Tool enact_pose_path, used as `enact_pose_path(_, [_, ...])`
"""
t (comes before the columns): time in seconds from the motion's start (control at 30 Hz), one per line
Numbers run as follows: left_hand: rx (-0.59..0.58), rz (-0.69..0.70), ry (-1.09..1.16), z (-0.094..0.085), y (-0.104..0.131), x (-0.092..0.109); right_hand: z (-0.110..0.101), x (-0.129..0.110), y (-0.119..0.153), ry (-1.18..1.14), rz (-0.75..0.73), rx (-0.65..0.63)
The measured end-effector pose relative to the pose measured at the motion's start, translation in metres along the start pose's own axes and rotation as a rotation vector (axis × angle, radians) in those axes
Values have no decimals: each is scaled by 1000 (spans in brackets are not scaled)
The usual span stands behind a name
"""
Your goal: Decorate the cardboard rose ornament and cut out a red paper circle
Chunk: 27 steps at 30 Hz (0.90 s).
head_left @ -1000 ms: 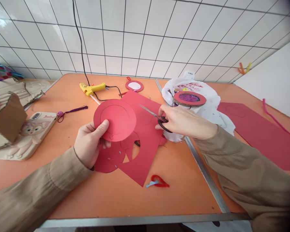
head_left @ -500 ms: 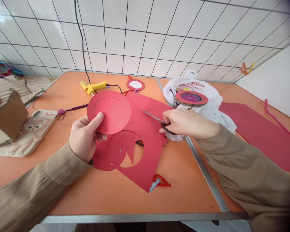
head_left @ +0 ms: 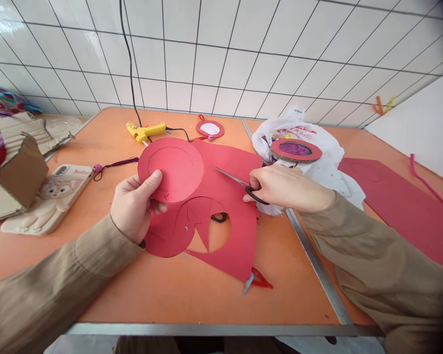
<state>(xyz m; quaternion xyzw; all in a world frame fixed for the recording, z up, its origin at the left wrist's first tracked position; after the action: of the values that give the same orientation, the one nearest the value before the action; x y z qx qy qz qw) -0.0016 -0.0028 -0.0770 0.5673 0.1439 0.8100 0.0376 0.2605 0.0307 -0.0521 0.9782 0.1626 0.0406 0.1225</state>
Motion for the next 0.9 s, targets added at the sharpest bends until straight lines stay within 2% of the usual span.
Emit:
enact_pose_path(0.2, [-1, -106, -24, 0, -4, -8, 4, 3, -2, -32, -9, -12])
enact_pose_path(0.3, [16, -120, -15, -2, -9, -9, 5, 10, -6, -172, -34, -32])
enact_pose_path(0.43, [11, -105, -1, -3, -15, -10, 4, 20, -6, -385, -106, -143])
enact_pose_path(0.5, [5, -101, 13, -2, -16, -10, 0, 16, 1, -394, -119, -84])
enact_pose_path(0.57, [11, -105, 45, -1, -16, -11, -9, -1, 15, -314, -160, 127])
enact_pose_path(0.6, [16, -108, 69, -1, -16, -10, -10, -17, 22, -333, -276, 176])
enact_pose_path(0.67, [23, -115, 116, -1, -16, -8, -9, -60, 38, -382, -623, 206])
enact_pose_path(0.73, [33, -111, 151, -1, -16, -5, 0, -102, 48, -235, -884, 205])
enact_pose_path(0.8, [42, -85, 172, -1, -16, 0, 12, -132, 48, -32, -919, 275])
enact_pose_path(0.9, [45, -24, 186, -2, -15, 8, 27, -156, 40, 87, -914, 370])
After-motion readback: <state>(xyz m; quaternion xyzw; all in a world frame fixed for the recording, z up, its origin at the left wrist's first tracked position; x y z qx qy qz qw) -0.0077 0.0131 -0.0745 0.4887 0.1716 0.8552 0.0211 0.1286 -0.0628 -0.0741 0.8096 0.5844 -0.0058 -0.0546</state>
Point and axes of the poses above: each hand's wrist, its own y-axis away from the middle knuckle, its own z-axis out of the palm, x = y × z, the point moved 3 cm from there along -y, towards the middle knuckle, and after that the axes turned 9 degrees about -z, right-handed, at the moved point
